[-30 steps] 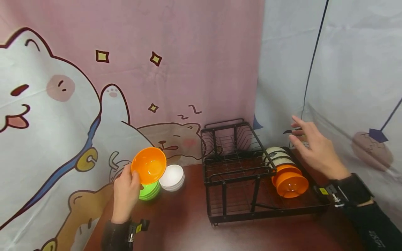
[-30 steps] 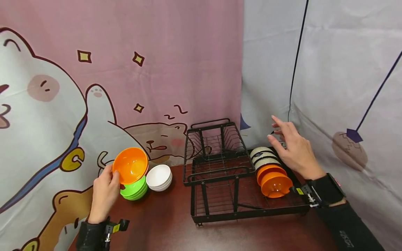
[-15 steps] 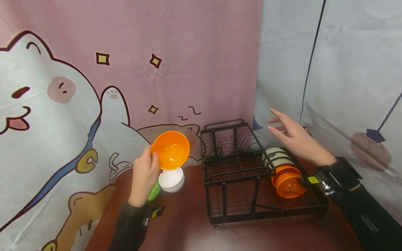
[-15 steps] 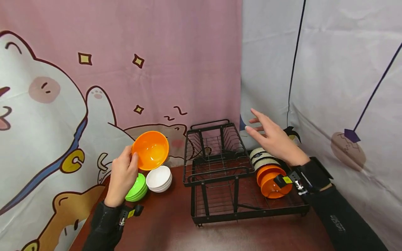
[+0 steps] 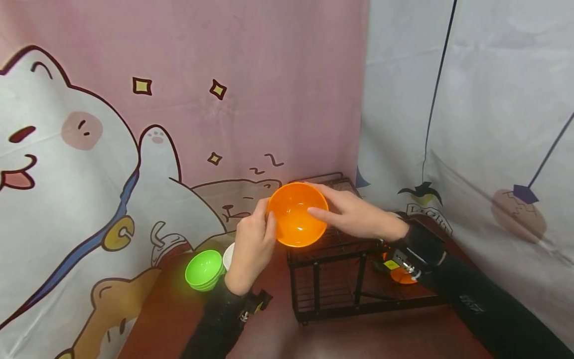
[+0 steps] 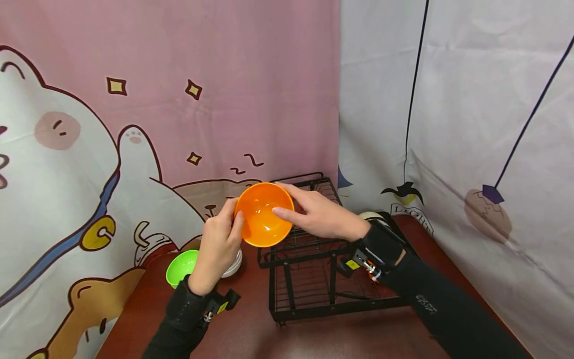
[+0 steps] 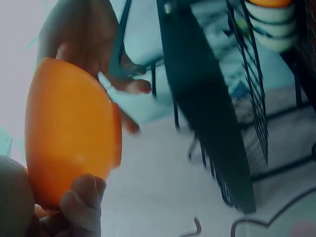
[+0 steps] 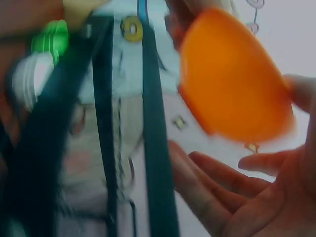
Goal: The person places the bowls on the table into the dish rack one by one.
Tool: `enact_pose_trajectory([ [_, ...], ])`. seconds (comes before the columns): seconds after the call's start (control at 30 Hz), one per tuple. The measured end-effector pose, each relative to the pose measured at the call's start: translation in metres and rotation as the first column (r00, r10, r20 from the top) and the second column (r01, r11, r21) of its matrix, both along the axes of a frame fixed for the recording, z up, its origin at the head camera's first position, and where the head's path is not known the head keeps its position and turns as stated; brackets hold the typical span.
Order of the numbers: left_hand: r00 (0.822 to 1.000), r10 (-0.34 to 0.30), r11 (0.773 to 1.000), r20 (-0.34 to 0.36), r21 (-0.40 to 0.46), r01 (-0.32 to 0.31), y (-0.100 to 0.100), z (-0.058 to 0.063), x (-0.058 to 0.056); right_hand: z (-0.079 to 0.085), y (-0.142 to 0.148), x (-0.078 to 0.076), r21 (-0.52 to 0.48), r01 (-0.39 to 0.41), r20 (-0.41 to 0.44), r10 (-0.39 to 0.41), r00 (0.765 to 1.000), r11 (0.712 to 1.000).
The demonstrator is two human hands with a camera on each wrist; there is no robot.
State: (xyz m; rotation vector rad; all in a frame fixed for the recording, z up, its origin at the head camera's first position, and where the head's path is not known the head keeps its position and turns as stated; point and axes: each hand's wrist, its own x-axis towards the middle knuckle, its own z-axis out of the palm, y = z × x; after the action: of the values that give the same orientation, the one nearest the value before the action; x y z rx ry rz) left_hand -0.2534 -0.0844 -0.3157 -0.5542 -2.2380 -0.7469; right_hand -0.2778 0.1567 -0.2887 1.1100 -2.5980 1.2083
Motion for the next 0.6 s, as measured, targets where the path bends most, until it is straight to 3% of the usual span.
enact_pose_trajectory([
  [0.1, 1.0, -0.021, 1.0, 0.001, 0.002, 0.021, 0.005, -0.004, 0.002, -0.003, -0.01, 0.002, -0.084, -0.012, 0.043, 0.016, 0.999, 0.996],
  [0.23, 0.999, -0.031, 0.999, 0.006, 0.005, 0.031, 0.006, -0.006, 0.003, -0.005, -0.016, 0.002, -0.163, 0.028, 0.064, -0.017, 0.998, 0.986],
  [0.6, 0.999, -0.041, 0.998, 0.031, -0.044, 0.042, 0.004, -0.01, 0.004, -0.008, -0.021, -0.003, -0.157, 0.086, 0.033, -0.082, 0.996, 0.984],
])
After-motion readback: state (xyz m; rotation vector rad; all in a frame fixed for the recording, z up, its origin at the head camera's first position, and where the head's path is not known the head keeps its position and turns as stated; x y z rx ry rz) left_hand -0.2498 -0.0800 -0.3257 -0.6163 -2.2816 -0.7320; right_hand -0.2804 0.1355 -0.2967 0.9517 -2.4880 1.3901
